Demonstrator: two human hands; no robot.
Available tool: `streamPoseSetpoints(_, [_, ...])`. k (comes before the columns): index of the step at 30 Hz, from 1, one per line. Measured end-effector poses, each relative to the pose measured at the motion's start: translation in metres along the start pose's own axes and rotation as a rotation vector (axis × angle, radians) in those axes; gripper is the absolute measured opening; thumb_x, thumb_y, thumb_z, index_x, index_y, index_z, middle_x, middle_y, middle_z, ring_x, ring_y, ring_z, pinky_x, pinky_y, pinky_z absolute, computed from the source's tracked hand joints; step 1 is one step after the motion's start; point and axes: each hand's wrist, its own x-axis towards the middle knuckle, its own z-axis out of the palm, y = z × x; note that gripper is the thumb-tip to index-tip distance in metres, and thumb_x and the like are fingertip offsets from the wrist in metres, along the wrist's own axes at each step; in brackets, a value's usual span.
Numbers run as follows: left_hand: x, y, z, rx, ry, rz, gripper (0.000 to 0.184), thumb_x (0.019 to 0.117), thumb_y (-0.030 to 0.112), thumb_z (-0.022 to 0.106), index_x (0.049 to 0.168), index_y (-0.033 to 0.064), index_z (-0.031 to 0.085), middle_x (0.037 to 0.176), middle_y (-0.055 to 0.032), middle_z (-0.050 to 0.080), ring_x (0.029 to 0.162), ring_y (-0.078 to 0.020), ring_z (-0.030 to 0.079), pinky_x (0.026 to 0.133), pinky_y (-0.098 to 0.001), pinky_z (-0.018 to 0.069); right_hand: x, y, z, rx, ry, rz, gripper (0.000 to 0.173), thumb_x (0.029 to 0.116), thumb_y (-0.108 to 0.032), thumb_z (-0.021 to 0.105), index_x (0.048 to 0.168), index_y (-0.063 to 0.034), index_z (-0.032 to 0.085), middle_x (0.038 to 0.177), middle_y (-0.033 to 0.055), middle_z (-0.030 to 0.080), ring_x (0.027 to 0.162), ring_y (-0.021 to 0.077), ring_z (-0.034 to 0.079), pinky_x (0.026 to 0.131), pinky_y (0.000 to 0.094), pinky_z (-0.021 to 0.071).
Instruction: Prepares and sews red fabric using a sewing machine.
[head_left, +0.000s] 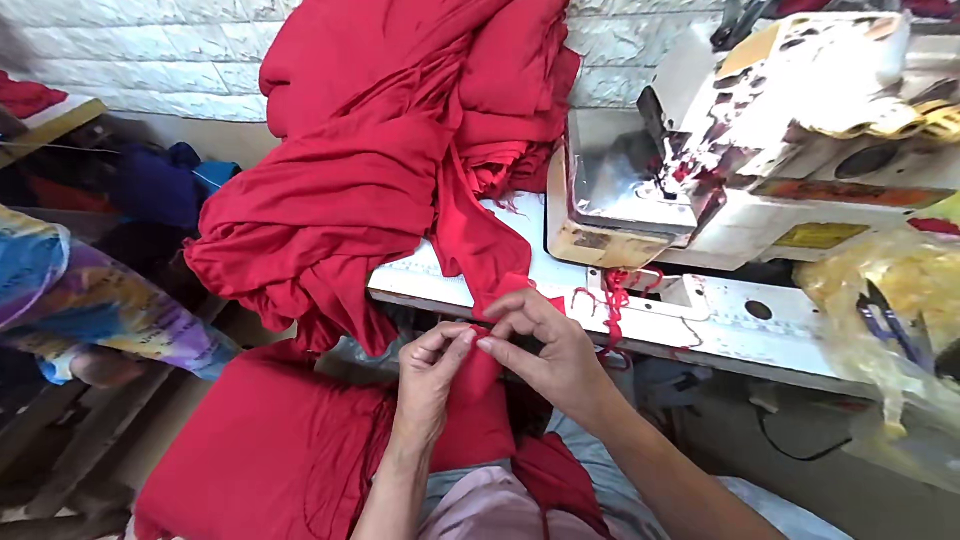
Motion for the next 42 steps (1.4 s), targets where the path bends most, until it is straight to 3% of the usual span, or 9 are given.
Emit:
streamPoseSetpoints(5, [-0.001, -0.003, -0.001, 0.079, -0.026, 0.023, 0.020, 0.1003, 0.008, 0.058, 0.094, 0.0035, 0.077, 0.098, -0.0003, 0.075, 0.094, -0.0056, 0.069, 0.086, -0.0247, 0.0572, -0.005, 0.005, 0.004, 0.012, 0.057, 0.042, 0.022, 0.0938, -0.022, 0.070, 0.111, -0.0093, 0.065, 0.080, -0.0099, 0.070, 0.079, -0.0006, 0.063, 0.082, 0.0284, 0.0477])
streamPoseSetpoints(9, [-0.002, -0.006, -0.004, 0.138, -0.100, 0.086, 0.015, 0.0982, 0.003, 0.062, 0.105, -0.0027, 0.074, 0.108, -0.0050, 0.074, 0.100, -0.0089, 0.069, 0.089, -0.0267, 0.0582, -0.007, 0.008, 0.009, -0.005, 0.161, 0.066, 0.018, 0.0922, -0.020, 0.071, 0.107, -0.0094, 0.066, 0.081, -0.0077, 0.071, 0.078, 0.0006, 0.064, 0.080, 0.0256, 0.0498])
streamPoseSetpoints(12, [-0.002, -0.003, -0.003, 0.213, -0.080, 0.098, 0.016, 0.0978, 0.000, 0.060, 0.105, -0.0048, 0.074, 0.106, -0.0053, 0.074, 0.099, -0.0081, 0.069, 0.089, -0.0258, 0.0583, -0.009, 0.010, 0.010, -0.090, 0.179, 0.038, 0.026, 0.0925, -0.026, 0.071, 0.112, -0.0083, 0.069, 0.102, -0.0001, 0.070, 0.097, 0.0074, 0.064, 0.086, 0.0256, 0.0540])
streamPoseSetpoints(14, [-0.002, -0.001, -0.004, 0.201, -0.078, 0.089, 0.016, 0.0984, 0.000, 0.060, 0.104, -0.0041, 0.074, 0.105, -0.0046, 0.074, 0.098, -0.0079, 0.069, 0.089, -0.0256, 0.0583, -0.007, 0.010, 0.003, -0.091, 0.078, 0.065, 0.034, 0.0965, -0.033, 0.067, 0.119, -0.0075, 0.070, 0.109, 0.0025, 0.070, 0.099, 0.0067, 0.065, 0.085, 0.0233, 0.0545])
streamPoseSetpoints(18, [-0.001, 0.000, -0.005, 0.198, -0.092, 0.092, 0.017, 0.0993, 0.001, 0.059, 0.105, -0.0029, 0.075, 0.104, -0.0041, 0.074, 0.097, -0.0082, 0.069, 0.089, -0.0261, 0.0583, -0.003, 0.012, -0.011, 0.063, -0.083, 0.131, 0.026, 0.0983, -0.034, 0.067, 0.099, -0.0093, 0.074, 0.084, -0.0065, 0.070, 0.077, -0.0045, 0.062, 0.073, 0.0142, 0.0518])
streamPoseSetpoints(22, [-0.001, -0.001, -0.003, 0.113, -0.185, -0.053, 0.021, 0.1041, 0.014, 0.056, 0.120, -0.0004, 0.056, 0.100, 0.0018, 0.071, 0.091, -0.0049, 0.068, 0.083, -0.0249, 0.0579, 0.001, 0.009, -0.020, 0.005, -0.021, -0.027, 0.019, 0.0967, -0.029, 0.070, 0.095, -0.0105, 0.076, 0.090, -0.0058, 0.071, 0.087, -0.0004, 0.063, 0.083, 0.0219, 0.0522])
streamPoseSetpoints(25, [-0.003, -0.005, -0.004, 0.009, -0.262, -0.188, 0.039, 0.0982, 0.025, 0.068, 0.125, -0.0009, 0.057, 0.106, 0.0002, 0.074, 0.095, -0.0076, 0.071, 0.086, -0.0284, 0.0596, 0.009, 0.008, -0.030, -0.034, 0.005, -0.168, 0.016, 0.0957, -0.025, 0.071, 0.094, -0.0095, 0.076, 0.091, -0.0038, 0.071, 0.091, 0.0027, 0.064, 0.084, 0.0236, 0.0518])
streamPoseSetpoints(32, [-0.005, -0.008, -0.004, 0.005, -0.091, -0.237, 0.009, 0.0916, 0.000, 0.069, 0.100, 0.0026, 0.071, 0.088, -0.0004, 0.074, 0.076, -0.0053, 0.070, 0.072, -0.0232, 0.0596, 0.013, 0.020, -0.042, -0.040, 0.154, -0.203, 0.014, 0.0935, -0.019, 0.073, 0.093, -0.0054, 0.075, 0.088, -0.0026, 0.071, 0.086, 0.0011, 0.065, 0.080, 0.0177, 0.0552])
streamPoseSetpoints(42, [0.006, -0.004, 0.002, 0.080, 0.063, -0.095, 0.010, 0.0948, -0.001, 0.063, 0.103, 0.0011, 0.068, 0.082, -0.0001, 0.071, 0.071, -0.0057, 0.067, 0.068, -0.0216, 0.0577, 0.002, 0.035, -0.036, -0.052, 0.375, -0.050, 0.014, 0.0942, -0.017, 0.071, 0.094, -0.0032, 0.073, 0.083, -0.0044, 0.070, 0.072, -0.0060, 0.061, 0.068, 0.0110, 0.0510])
